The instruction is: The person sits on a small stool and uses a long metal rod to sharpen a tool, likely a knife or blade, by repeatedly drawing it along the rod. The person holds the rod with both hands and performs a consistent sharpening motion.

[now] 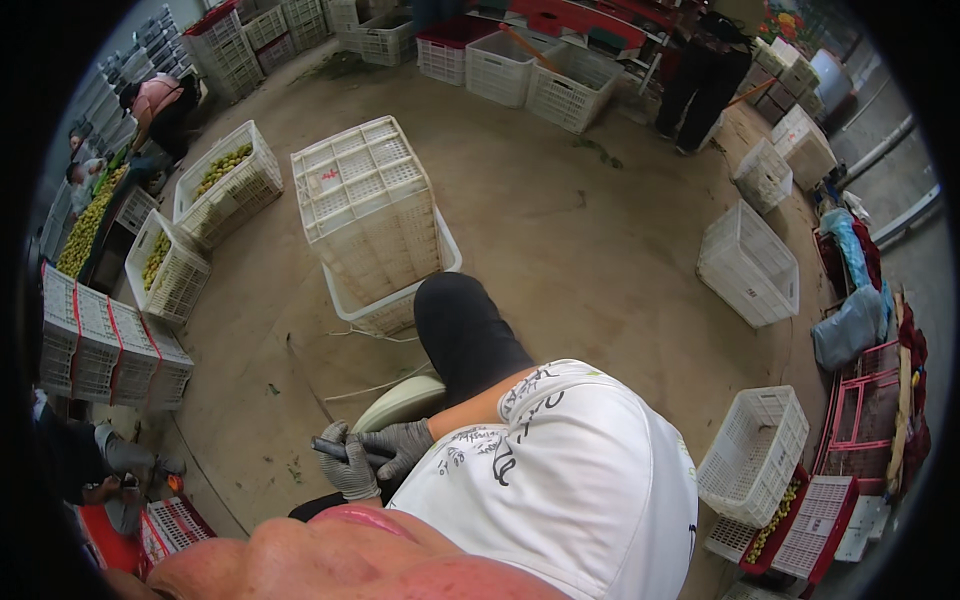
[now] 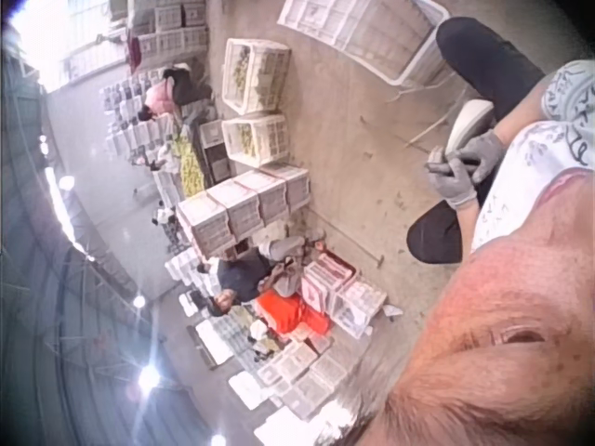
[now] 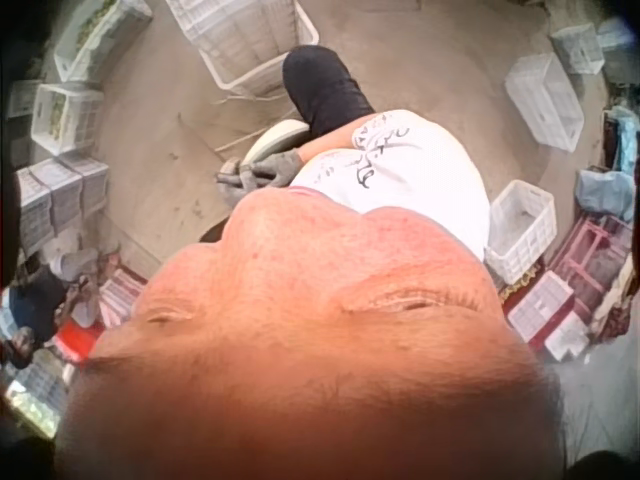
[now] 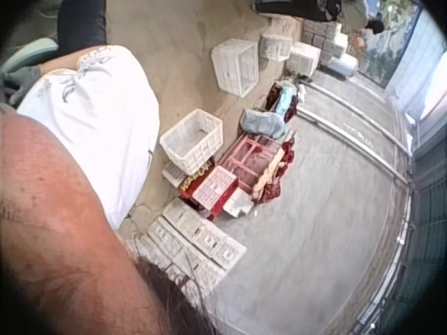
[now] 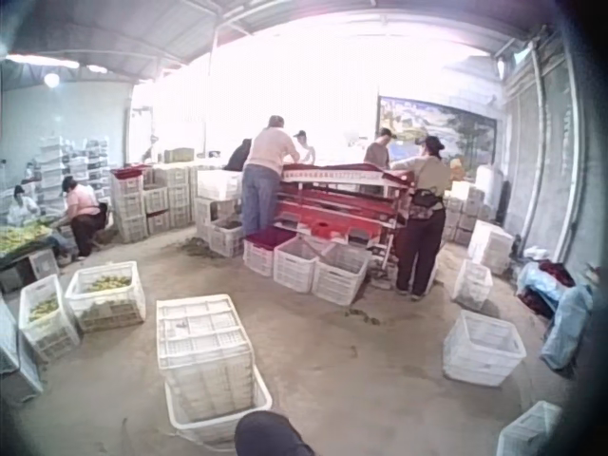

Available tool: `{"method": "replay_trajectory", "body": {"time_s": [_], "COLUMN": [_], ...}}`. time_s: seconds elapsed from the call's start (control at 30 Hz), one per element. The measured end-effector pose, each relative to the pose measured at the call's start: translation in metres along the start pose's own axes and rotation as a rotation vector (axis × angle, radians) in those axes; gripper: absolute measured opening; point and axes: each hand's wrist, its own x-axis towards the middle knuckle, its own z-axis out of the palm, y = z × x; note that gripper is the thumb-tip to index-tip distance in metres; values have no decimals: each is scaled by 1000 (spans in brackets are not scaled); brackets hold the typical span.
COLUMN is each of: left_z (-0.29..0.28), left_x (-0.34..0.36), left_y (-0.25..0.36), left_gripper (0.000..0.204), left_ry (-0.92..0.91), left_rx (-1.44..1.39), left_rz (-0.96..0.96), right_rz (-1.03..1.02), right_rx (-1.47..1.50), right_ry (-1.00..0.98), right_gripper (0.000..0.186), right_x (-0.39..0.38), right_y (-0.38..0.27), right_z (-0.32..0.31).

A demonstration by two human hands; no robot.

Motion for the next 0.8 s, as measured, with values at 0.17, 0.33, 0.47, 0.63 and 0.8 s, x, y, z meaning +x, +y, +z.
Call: {"method": "replay_trajectory", "body": {"time_s": [0.17, 0.33, 0.47, 0.63, 0.8], "left_z": [-1, -10, -22, -33, -32], "left_x": [-6, -6, 1, 10, 10], "left_y": [-11, -29, -26, -9, -4], "left_gripper": [21, 27, 26, 19, 16], "left_ry": [36, 130, 175, 119, 70], "left_rx": [3, -421, -762, -1240, -1343], "left_rz": [-1, -73, -246, -385, -308], "right_rz": [111, -83, 397, 688, 921], "right_rx": [-44, -130, -156, -161, -344], "right_ry": [-88, -1, -291, -382, -394], "right_gripper": [102, 78, 54, 35, 28], "right_x": [-4, -10, -13, -8, -3], "right_y": [17, 31, 41, 38, 35], "right_z": [1, 6, 3, 4, 8]}}
